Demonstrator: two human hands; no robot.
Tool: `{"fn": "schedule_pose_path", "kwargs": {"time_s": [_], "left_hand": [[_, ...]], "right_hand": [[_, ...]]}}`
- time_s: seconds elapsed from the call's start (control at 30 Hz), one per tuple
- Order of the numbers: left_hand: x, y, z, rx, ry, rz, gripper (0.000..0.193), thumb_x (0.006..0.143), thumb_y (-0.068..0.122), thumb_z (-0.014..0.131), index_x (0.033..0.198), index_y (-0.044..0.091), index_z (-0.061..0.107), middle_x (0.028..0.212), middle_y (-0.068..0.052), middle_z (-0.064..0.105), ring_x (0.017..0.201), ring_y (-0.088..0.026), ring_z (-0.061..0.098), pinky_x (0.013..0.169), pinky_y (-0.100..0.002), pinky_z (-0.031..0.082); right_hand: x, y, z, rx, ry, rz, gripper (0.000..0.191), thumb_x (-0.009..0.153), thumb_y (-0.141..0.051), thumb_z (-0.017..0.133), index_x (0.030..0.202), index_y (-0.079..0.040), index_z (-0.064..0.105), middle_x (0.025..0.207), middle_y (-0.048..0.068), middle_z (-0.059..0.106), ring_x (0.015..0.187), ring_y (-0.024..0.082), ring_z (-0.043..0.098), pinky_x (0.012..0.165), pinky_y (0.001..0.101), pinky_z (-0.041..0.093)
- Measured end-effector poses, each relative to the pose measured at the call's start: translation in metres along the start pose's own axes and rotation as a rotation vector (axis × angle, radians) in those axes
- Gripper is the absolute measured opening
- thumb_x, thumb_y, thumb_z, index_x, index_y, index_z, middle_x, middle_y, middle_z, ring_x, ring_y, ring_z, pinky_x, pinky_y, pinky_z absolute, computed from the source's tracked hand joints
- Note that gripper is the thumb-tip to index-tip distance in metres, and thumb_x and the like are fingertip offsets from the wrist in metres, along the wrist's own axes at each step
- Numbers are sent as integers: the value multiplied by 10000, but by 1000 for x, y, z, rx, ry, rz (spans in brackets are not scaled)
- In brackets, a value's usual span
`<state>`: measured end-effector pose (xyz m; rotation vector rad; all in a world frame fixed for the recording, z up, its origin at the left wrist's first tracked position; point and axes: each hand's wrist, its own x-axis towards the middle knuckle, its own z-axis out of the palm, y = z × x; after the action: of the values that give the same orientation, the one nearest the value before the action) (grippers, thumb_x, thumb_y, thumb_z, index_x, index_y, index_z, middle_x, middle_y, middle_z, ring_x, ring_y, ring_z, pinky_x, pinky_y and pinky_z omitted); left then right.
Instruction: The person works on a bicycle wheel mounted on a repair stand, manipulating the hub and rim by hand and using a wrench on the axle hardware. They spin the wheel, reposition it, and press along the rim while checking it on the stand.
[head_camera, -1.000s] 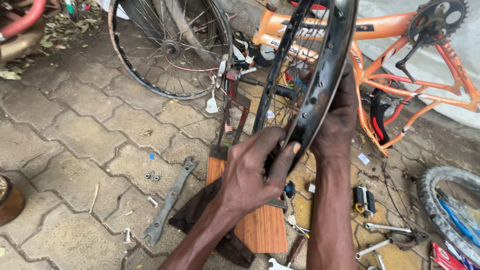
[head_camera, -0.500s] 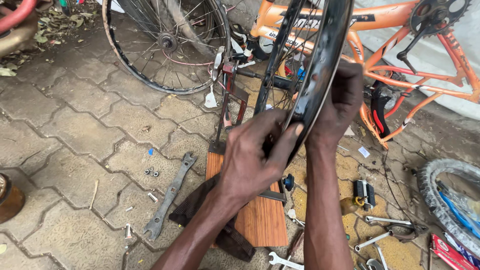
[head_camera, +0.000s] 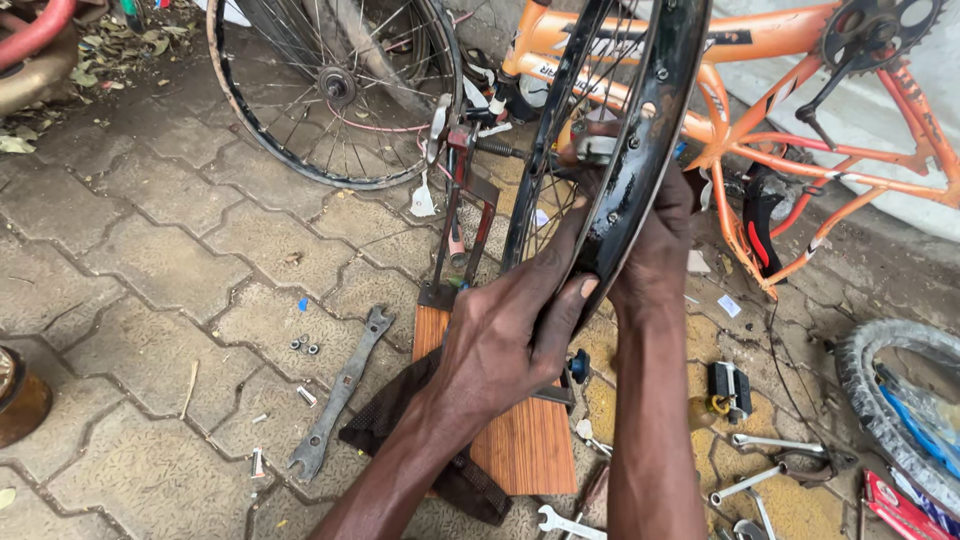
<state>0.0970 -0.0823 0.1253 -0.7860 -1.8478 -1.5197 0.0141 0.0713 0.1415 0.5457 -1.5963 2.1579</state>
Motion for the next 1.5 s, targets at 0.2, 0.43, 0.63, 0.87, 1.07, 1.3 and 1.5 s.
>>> {"fn": "schedule_pose_path", "kwargs": {"time_s": [0.2, 0.43, 0.63, 0.87, 1.07, 1.3, 1.5], "left_hand": [[2, 0, 1, 0, -18, -57, 514, 1041, 113, 639, 1513, -13, 479, 1124, -251, 745, 950, -287, 803, 772, -381, 639], [1, -1, 3, -22, 7, -11, 508, 1056, 103, 642, 1519, -21, 473, 1200, -263, 735, 1024, -288, 795, 808, -366, 645], [6, 1, 3, -32, -10, -68, 514, 1029, 109, 655, 1503, -20, 503, 1090, -240, 757, 969, -280, 808, 765, -365, 645], [3, 2, 0, -47, -6, -49, 498, 1041, 125, 635, 1498, -25, 503, 1131, -263, 752, 971, -281, 808, 748, -371, 652], [7, 1, 6, -18, -59, -153, 502, 1030, 166, 616, 1486, -15, 510, 1108, -243, 768, 813, -259, 803, 661, -358, 657], [-5, 3, -12, 63, -142, -179, 696, 906, 230, 764, 1487, -54, 505, 941, -243, 720, 796, -296, 736, 684, -420, 623], [-14, -1, -8, 134, -115, 70, 493, 1031, 68, 583, 1498, -54, 484, 1058, -226, 728, 829, -260, 750, 688, -390, 637]], "right_hand": [[7, 0, 0, 49, -87, -129, 240, 1064, 43, 685, 1301, 31, 654, 1066, 163, 705, 870, 155, 667, 730, 233, 530], [0, -20, 17, -155, -3, -222, 294, 972, 4, 725, 1253, -31, 647, 1221, 139, 736, 941, 148, 739, 844, 273, 624], [7, -34, 27, -693, 173, -295, 264, 891, 21, 820, 1097, 35, 657, 1049, 246, 700, 873, 241, 675, 833, 381, 566], [-2, -20, 9, 123, -101, -77, 336, 952, 83, 706, 1246, -54, 621, 1226, 162, 717, 1038, 236, 723, 937, 357, 614], [4, -22, -11, 20, -122, -109, 305, 990, 141, 703, 1241, -6, 608, 1166, 151, 695, 1008, 218, 729, 963, 365, 629], [-17, -15, -23, -34, 27, -179, 323, 994, 20, 705, 1304, 5, 614, 1230, 149, 731, 1103, 208, 743, 988, 334, 623], [-21, -1, -23, 111, -129, -114, 347, 1018, -290, 665, 1235, -18, 660, 1160, 131, 747, 989, 194, 733, 754, 311, 621]]}}
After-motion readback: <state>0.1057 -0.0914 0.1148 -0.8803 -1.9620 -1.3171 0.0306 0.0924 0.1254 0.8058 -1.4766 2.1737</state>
